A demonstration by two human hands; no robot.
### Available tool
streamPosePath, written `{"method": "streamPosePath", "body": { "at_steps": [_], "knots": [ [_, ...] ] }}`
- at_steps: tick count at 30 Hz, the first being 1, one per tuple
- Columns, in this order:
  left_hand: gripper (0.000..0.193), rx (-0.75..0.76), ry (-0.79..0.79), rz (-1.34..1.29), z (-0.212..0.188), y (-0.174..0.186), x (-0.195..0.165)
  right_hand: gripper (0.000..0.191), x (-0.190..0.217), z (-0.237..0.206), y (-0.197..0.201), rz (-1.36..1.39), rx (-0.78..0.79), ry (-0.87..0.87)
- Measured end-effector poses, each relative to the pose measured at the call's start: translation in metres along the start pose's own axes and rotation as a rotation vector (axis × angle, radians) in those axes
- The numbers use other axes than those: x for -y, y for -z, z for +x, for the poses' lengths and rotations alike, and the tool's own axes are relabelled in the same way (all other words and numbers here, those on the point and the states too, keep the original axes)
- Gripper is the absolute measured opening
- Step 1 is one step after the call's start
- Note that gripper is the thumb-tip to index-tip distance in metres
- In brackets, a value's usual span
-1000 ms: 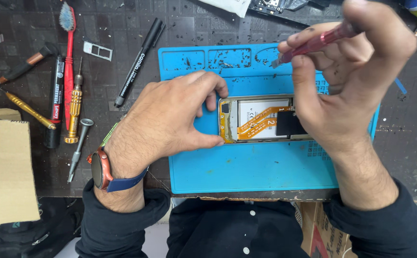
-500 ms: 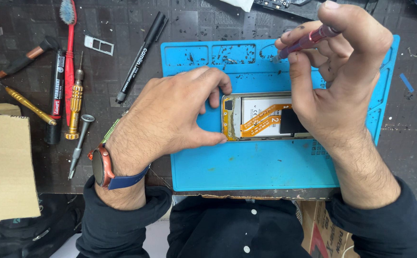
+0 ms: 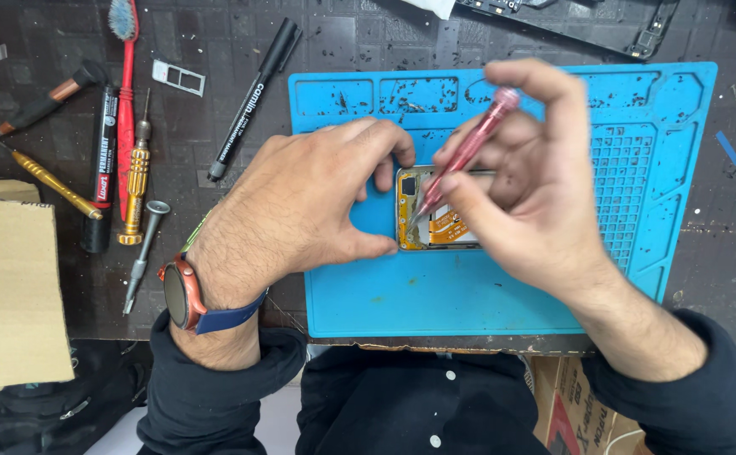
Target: The person uses a precision screwdriver to unscrew screws from the midframe of a disassembled smartphone on a blue repair mat, then briefly powers the phone on to check the screen, and finally pries at the edge of the phone frame with a thin blade tool.
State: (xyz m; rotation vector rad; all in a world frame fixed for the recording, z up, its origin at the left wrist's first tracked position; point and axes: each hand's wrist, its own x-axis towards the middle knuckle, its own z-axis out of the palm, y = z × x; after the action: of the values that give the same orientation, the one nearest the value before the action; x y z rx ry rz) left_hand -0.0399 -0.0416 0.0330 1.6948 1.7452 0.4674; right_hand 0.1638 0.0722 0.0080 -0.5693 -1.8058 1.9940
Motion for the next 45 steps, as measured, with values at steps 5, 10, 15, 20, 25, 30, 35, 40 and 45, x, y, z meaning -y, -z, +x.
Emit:
{"method": "streamPosePath", "body": {
  "at_steps": [5,10,15,20,25,30,35,40,45],
  "knots": [
    [0.062,0.010,0.020,-0.024,0.001,-0.001,0.001,0.069,-0.014,-0.006,0.003,-0.069,0.093,-0.061],
    [0.062,-0.027,-0.020,-0.019,0.001,-0.003,0.002,0.068,-0.012,-0.007,0.004,-0.098,0.110,-0.100],
    [0.062,-0.016,-0.010,-0.019,0.000,-0.002,0.003,0.068,-0.009,-0.004,0.001,-0.108,0.117,-0.080],
    [0.061,-0.019,-0.013,-0.019,0.000,-0.001,0.002,0.067,-0.010,-0.006,0.002,-0.126,0.127,-0.062],
    [0.061,-0.021,-0.013,-0.013,0.001,-0.001,0.002,0.067,-0.010,-0.005,0.002,-0.127,0.132,-0.071],
    [0.062,-0.014,-0.010,-0.021,0.001,-0.001,0.001,0.067,-0.008,-0.004,0.001,-0.130,0.137,-0.074],
    [0.059,-0.009,-0.002,-0.028,0.001,0.000,0.000,0.067,-0.007,-0.004,0.002,-0.139,0.141,-0.089],
    [0.059,-0.010,0.000,-0.031,0.001,0.001,0.000,0.067,-0.007,-0.004,0.003,-0.140,0.156,-0.091],
    [0.059,-0.006,0.001,-0.028,0.001,0.000,0.000,0.068,-0.006,-0.004,0.002,-0.149,0.152,-0.108]
  ]
}}
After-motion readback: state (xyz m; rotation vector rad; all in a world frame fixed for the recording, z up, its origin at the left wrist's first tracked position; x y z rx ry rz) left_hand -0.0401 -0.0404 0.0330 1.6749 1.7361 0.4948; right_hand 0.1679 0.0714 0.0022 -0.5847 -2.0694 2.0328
